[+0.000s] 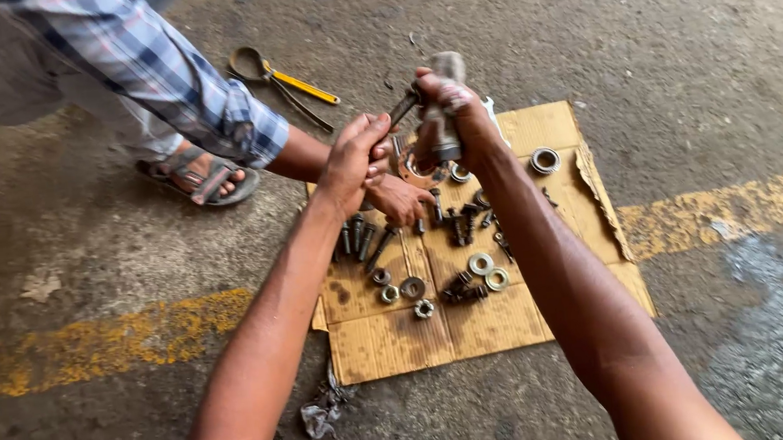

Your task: Inspecting and cleaning automotive mechanical components such as a hub assembly, bearings, and bolts using a rag and grease on the floor of a service bay.

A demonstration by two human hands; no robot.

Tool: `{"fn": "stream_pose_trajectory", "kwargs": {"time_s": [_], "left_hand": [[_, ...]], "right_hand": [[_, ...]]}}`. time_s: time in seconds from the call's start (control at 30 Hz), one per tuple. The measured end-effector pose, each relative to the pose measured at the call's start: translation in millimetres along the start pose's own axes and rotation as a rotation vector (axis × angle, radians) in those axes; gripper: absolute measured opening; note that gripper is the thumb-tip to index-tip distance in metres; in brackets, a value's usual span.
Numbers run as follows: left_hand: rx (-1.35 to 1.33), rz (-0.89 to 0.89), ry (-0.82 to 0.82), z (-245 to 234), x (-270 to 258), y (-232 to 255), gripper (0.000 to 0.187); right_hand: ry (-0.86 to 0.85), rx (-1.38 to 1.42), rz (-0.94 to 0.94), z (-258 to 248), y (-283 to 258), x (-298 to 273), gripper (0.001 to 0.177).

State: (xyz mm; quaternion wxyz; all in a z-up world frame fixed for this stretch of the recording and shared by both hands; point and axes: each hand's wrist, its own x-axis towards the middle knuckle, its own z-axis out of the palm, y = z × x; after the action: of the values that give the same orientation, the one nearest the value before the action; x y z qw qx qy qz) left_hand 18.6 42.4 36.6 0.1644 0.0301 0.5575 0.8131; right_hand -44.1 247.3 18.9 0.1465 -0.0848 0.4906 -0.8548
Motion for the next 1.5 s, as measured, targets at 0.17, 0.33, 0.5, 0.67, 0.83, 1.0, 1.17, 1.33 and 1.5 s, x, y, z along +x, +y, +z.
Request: {"fn": "stream_pose_trajectory", "kwargs": {"time_s": [0.17, 0.33, 0.5, 0.67, 0.83, 1.0, 1.17, 1.33, 1.5], "left_hand": [[-0.08, 0.044, 0.047, -15, 3, -14, 0.022], [-0.146, 0.075, 0.15, -37, 13, -24, 0.021], [-0.211, 0.161, 0.152, -29, 7, -20, 0.024], [-0.064, 0.275, 0.205, -24, 15, -28, 0.021], [0.473, 0.402, 0.327, -5, 17, -35, 0.022], [1.136, 0.611, 0.299, -21, 24, -47, 0.037], [1.111, 0.431, 0.329, -10, -1, -2, 0.047], [1.02, 1.074, 0.209, -14, -8, 2, 0.053], [0.909, 0.43, 0.305, -32, 2, -20, 0.049]], "right_hand": [[0.23, 0.099, 0.041, -46, 62, 22, 0.037], [0.091, -0.444, 0.139, -38, 90, 23, 0.023], [0.106, -0.203, 0.149, 16, 59, 12, 0.029], [0.164, 0.274, 0.237, 67, 21, 4, 0.048], [0.104, -0.271, 0.113, 65, 47, 10, 0.029], [0.31, -0.082, -0.083, 35, 58, 34, 0.019], [0.13, -0.288, 0.074, 20, 19, 3, 0.022], [-0.144, -0.519, 0.268, 34, -4, -23, 0.043], [-0.027, -0.557, 0.22, 36, -13, -22, 0.029]]}}
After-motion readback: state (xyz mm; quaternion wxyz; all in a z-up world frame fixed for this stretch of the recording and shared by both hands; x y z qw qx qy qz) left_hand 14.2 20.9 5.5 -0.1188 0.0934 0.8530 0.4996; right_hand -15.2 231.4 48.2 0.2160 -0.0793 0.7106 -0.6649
